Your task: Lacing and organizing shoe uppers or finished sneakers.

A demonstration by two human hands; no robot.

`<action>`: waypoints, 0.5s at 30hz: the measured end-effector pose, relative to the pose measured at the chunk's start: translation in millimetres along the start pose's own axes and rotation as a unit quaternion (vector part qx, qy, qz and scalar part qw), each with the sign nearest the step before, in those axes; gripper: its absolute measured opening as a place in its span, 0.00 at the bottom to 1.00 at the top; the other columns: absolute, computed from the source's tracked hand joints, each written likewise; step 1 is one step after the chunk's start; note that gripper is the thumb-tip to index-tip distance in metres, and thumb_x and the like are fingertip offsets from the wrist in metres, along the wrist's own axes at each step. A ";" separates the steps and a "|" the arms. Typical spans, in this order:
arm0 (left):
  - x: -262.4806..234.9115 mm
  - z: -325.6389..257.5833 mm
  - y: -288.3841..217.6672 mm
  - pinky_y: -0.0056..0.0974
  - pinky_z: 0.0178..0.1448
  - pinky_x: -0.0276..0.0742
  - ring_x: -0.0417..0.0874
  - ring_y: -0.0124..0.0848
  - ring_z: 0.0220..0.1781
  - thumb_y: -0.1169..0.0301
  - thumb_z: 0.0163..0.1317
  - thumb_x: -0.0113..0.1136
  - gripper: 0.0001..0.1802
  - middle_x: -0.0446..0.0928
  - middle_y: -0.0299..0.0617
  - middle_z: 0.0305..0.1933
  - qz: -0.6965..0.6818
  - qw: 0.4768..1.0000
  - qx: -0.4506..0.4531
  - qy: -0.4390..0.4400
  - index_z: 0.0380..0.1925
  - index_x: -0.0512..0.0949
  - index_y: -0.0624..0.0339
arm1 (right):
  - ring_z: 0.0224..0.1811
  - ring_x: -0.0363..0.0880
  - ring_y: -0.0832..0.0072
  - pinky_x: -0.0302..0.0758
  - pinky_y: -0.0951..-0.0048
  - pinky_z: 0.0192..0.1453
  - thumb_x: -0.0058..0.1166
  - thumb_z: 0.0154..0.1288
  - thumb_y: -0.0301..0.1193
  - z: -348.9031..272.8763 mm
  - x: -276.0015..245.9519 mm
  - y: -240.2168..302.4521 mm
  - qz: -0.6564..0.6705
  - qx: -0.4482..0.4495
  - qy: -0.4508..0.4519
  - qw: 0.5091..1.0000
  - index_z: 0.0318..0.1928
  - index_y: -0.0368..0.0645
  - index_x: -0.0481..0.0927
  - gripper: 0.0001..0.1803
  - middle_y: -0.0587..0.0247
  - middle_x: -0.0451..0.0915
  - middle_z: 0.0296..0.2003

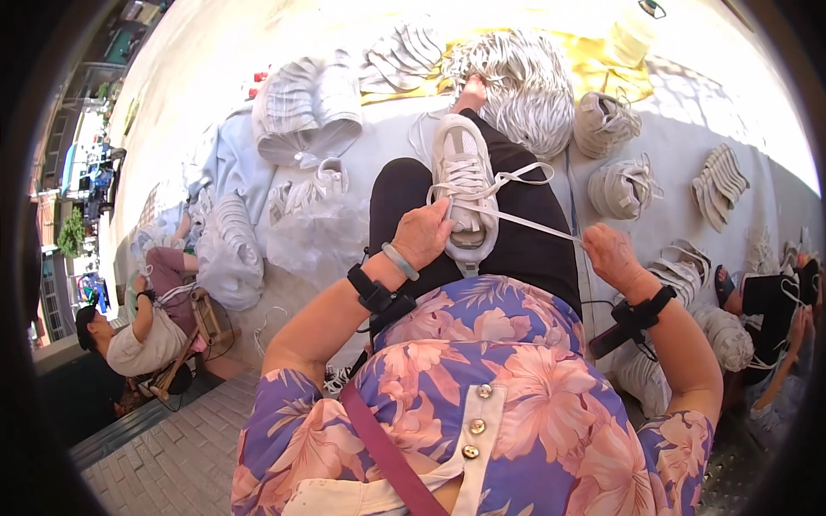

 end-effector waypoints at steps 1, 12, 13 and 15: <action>-0.1 -0.4 -0.4 0.46 0.36 0.73 0.77 0.49 0.31 0.69 0.53 0.51 0.10 0.75 0.53 0.26 -0.007 1.000 0.011 -0.021 0.32 0.66 0.64 | 0.28 0.70 0.55 0.66 0.59 0.31 0.49 0.53 0.27 -24.8 -1.1 -25.2 0.007 0.029 -0.002 1.000 0.25 0.41 0.69 0.05 0.55 0.70 0.23; -4.3 7.9 19.3 0.41 0.33 0.73 0.78 0.44 0.25 0.72 0.49 0.53 0.12 0.76 0.49 0.22 -0.198 0.956 -0.160 -0.148 0.35 0.72 0.64 | 0.31 0.71 0.58 0.68 0.63 0.35 0.53 0.48 0.28 -1.9 -4.6 13.4 0.072 0.023 0.028 0.997 0.28 0.41 0.72 0.06 0.57 0.72 0.27; -4.1 11.7 20.4 0.40 0.33 0.72 0.78 0.42 0.26 0.72 0.49 0.54 0.11 0.76 0.48 0.23 -0.198 0.959 -0.146 -0.139 0.33 0.72 0.64 | 0.33 0.72 0.59 0.68 0.63 0.36 0.53 0.48 0.28 8.4 -5.6 18.9 0.085 -0.021 -0.010 0.996 0.29 0.41 0.73 0.07 0.57 0.72 0.29; -3.5 15.9 20.5 0.39 0.33 0.72 0.78 0.40 0.27 0.72 0.48 0.54 0.10 0.76 0.47 0.25 -0.197 0.963 -0.130 -0.128 0.31 0.73 0.64 | 0.35 0.71 0.59 0.68 0.63 0.39 0.53 0.48 0.28 29.8 -0.4 33.1 0.112 -0.044 -0.022 0.992 0.32 0.40 0.72 0.10 0.58 0.72 0.31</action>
Point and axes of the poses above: each hand's wrist, its own z-axis towards the middle knuckle, its own x-axis out of the palm, y = z × x, the point moved 1 cm from there along z, towards the middle knuckle
